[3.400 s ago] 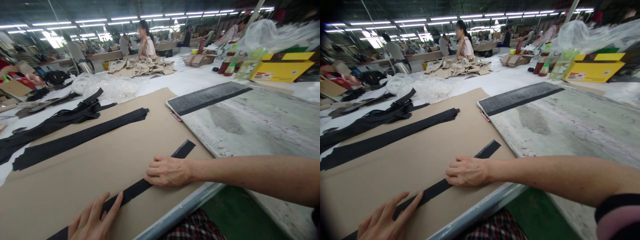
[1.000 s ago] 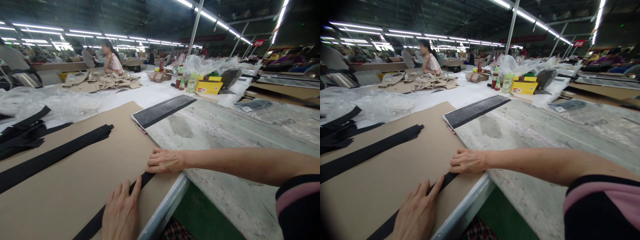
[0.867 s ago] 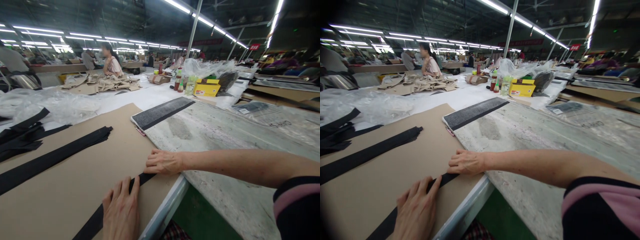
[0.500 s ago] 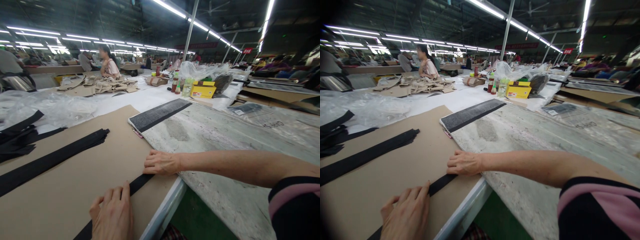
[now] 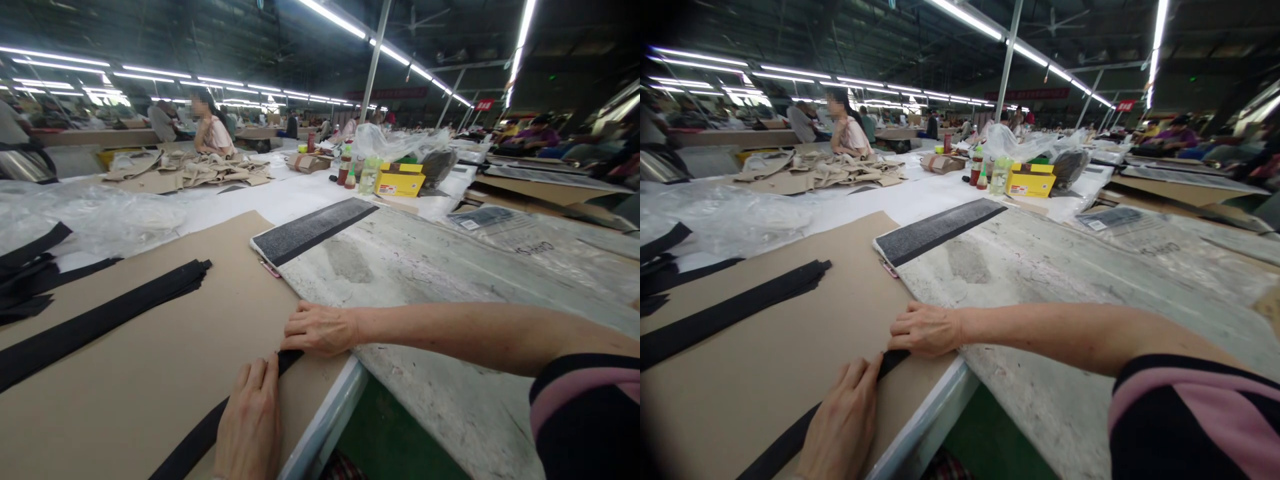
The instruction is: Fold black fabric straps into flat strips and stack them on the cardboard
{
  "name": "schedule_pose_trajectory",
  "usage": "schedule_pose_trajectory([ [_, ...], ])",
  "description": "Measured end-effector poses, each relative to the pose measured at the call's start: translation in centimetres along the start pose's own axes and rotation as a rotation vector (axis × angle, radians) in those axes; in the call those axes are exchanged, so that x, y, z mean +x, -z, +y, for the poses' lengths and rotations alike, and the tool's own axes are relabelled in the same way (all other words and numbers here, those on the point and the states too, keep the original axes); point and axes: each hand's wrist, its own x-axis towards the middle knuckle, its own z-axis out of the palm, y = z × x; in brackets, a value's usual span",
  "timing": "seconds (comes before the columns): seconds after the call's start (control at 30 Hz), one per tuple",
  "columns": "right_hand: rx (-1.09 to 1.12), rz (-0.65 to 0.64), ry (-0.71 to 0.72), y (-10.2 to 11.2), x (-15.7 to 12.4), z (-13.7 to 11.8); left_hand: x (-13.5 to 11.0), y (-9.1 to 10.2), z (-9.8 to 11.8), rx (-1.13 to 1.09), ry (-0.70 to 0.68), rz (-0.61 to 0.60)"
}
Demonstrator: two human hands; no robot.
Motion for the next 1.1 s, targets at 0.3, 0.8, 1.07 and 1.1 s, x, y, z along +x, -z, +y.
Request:
schedule_pose_trajectory([
  [0.3,-0.084,0.004,0.082,-0.2,0.0,0.3,0.4,0.3,0.2,0.019,-0.012,-0.025],
  [0.8,-0.163,-0.027,-0.008,0.5,-1.9,0.0,1.4,1.2,1.5,0.112,-0.005,-0.08],
  [1.07,-0.181,-0.062,-0.143,1.0,-2.6,-0.7,2.2,1.6,2.1,0.123,0.032,-0.148],
  [1.1,-0.185,-0.068,-0.155,1.1,-2.7,-0.8,2.3,1.7,2.2,0.126,0.035,-0.153],
])
